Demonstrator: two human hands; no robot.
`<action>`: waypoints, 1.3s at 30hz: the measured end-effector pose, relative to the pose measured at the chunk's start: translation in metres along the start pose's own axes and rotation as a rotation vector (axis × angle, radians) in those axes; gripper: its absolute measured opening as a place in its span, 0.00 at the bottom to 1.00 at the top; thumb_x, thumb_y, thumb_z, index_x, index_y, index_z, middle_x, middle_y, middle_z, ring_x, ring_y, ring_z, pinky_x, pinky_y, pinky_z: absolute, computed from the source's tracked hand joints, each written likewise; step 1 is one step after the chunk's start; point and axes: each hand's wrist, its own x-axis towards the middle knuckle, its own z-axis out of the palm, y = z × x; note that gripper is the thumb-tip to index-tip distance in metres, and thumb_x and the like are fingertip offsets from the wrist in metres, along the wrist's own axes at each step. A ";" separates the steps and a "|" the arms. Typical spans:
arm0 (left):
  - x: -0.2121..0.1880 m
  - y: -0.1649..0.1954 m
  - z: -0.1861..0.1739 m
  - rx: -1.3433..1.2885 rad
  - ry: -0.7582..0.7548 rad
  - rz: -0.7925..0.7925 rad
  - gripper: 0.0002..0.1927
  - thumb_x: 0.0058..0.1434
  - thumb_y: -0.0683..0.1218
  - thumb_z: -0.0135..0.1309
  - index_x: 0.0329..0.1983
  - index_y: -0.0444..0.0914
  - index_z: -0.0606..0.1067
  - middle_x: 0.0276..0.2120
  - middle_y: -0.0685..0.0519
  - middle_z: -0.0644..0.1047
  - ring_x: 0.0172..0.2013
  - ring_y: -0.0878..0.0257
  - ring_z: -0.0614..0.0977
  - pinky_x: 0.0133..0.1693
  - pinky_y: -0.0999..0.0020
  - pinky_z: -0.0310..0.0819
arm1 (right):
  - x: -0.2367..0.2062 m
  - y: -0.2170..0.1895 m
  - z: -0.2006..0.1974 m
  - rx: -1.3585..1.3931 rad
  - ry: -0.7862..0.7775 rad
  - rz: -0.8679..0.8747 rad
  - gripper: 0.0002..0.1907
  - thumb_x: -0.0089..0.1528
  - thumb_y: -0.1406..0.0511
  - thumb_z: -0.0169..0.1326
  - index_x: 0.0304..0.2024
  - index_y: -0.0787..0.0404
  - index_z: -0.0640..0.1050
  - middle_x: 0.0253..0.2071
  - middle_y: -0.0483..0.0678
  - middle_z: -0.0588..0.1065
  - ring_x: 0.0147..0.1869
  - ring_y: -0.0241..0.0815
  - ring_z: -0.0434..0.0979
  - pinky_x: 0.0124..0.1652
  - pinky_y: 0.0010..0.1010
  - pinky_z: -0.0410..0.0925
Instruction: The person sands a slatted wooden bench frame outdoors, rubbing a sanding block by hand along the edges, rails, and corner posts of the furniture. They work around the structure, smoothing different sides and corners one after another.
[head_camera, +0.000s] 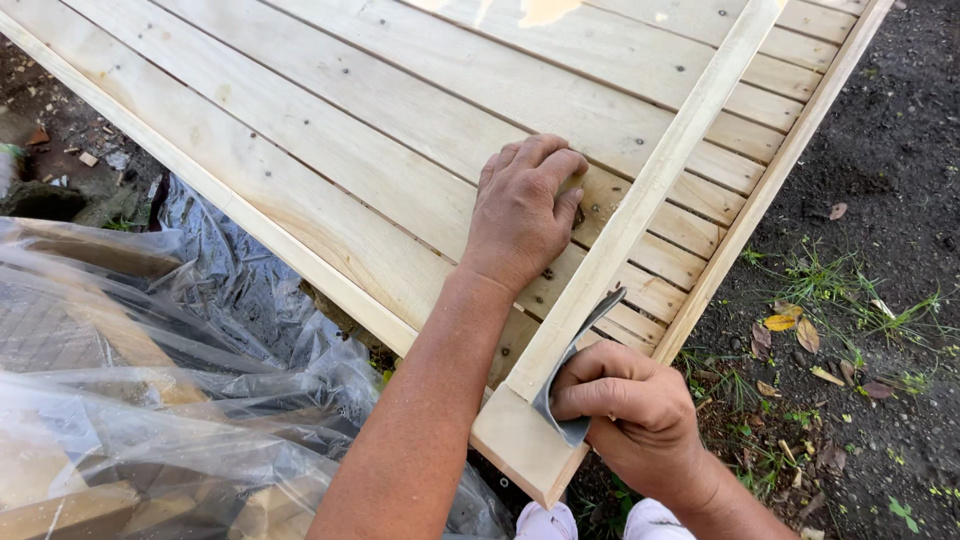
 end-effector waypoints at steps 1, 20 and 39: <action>0.000 0.000 0.000 0.008 0.012 0.005 0.11 0.60 0.46 0.58 0.46 0.43 0.78 0.52 0.54 0.76 0.57 0.55 0.75 0.62 0.55 0.62 | -0.001 0.006 0.002 -0.005 0.019 0.020 0.19 0.47 0.84 0.55 0.35 0.62 0.83 0.34 0.46 0.79 0.38 0.37 0.83 0.39 0.26 0.76; -0.004 0.005 -0.003 0.035 -0.060 -0.048 0.13 0.64 0.46 0.56 0.52 0.42 0.78 0.58 0.52 0.75 0.61 0.53 0.73 0.65 0.55 0.60 | -0.015 0.063 0.017 -0.035 0.005 0.282 0.17 0.47 0.84 0.54 0.31 0.63 0.83 0.34 0.45 0.81 0.38 0.40 0.84 0.39 0.28 0.77; -0.005 0.003 -0.005 0.009 -0.035 -0.021 0.13 0.63 0.45 0.57 0.51 0.42 0.78 0.56 0.53 0.76 0.60 0.52 0.74 0.64 0.56 0.63 | -0.025 0.093 0.027 -0.020 -0.002 0.490 0.17 0.50 0.85 0.52 0.33 0.64 0.82 0.34 0.48 0.82 0.40 0.41 0.84 0.42 0.29 0.77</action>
